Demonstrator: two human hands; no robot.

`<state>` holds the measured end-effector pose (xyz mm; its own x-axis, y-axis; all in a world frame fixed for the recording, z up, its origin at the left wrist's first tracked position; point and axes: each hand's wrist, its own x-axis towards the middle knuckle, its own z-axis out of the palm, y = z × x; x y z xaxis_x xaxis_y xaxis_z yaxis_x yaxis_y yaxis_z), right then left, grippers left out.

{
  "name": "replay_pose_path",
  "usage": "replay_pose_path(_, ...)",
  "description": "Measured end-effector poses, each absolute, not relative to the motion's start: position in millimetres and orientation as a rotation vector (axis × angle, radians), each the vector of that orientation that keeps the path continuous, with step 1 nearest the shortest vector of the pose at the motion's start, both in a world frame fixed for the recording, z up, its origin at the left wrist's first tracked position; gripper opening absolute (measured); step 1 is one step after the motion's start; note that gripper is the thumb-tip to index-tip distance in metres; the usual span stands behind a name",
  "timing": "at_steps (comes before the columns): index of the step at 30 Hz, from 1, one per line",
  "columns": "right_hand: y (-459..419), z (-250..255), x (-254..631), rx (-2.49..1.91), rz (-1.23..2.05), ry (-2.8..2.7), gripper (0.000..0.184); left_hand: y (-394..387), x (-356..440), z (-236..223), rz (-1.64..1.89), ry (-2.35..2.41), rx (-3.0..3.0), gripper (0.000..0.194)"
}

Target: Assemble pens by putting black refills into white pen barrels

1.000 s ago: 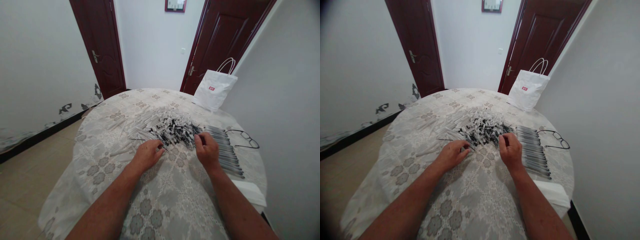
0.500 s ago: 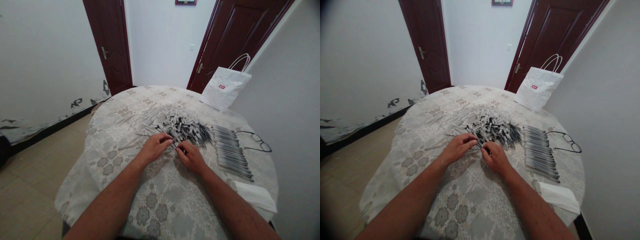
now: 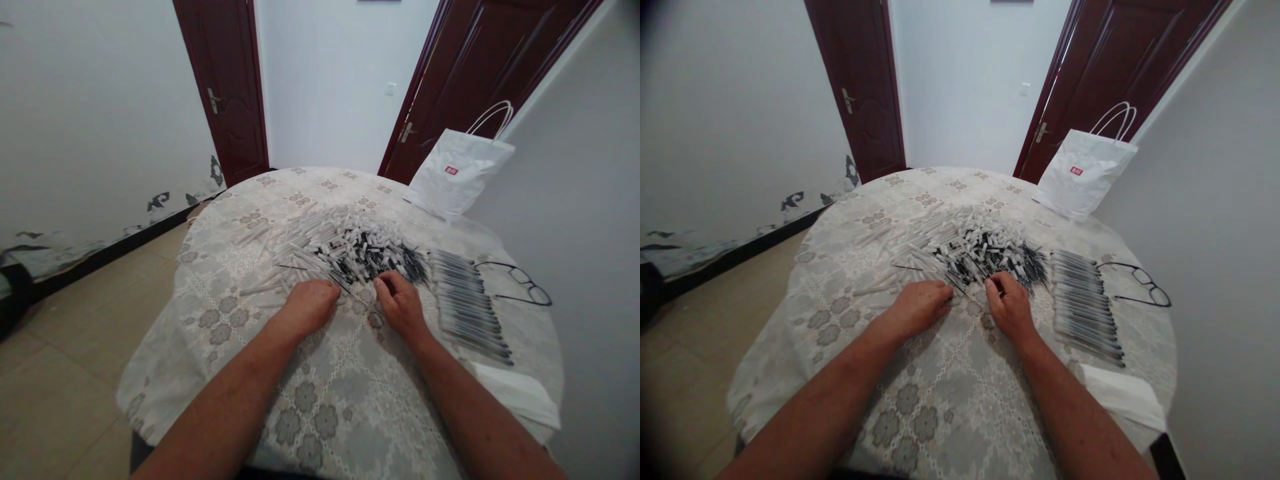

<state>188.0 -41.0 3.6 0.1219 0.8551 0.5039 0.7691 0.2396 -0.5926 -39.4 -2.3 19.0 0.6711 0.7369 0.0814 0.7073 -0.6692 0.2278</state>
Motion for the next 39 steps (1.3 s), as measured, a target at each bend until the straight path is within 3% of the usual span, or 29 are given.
replay_pose_path(4, -40.8, 4.5, 190.5, -1.538, 0.157, -1.623, 0.021, -3.7, -35.4, 19.8, 0.25, 1.174, 2.668, 0.019)
replay_pose_path(10, -40.6, 3.1, 191.4, -1.494, 0.39, -1.519, 0.022, -0.8, -32.9, 30.4, 0.769, 1.082, 2.262, 0.02)
replay_pose_path(14, -42.5, 3.0, 181.4, -1.425, 0.666, -1.502, 0.026, 2.8, -31.8, 34.3, 0.906, 0.985, 1.811, 0.023)
replay_pose_path(22, -50.1, 13.1, 171.2, -1.224, 1.067, -1.784, 0.029, 0.9, -23.6, 31.0, 0.905, 0.773, 1.515, 0.02)
replay_pose_path(26, -43.9, 4.1, 181.0, -1.091, 1.44, -1.471, 0.041, -1.3, -26.6, 33.5, 0.816, 0.618, 1.451, 0.022)
replay_pose_path(33, -39.6, -3.2, 176.5, -1.113, 1.463, -1.195, 0.039, -14.9, -24.7, 38.4, 0.473, 0.334, 1.412, 0.029)
replay_pose_path(39, -43.0, 6.5, 175.5, -1.038, 1.505, -1.061, 0.032, -19.0, -20.4, 42.6, 0.409, 0.378, 1.427, 0.031)
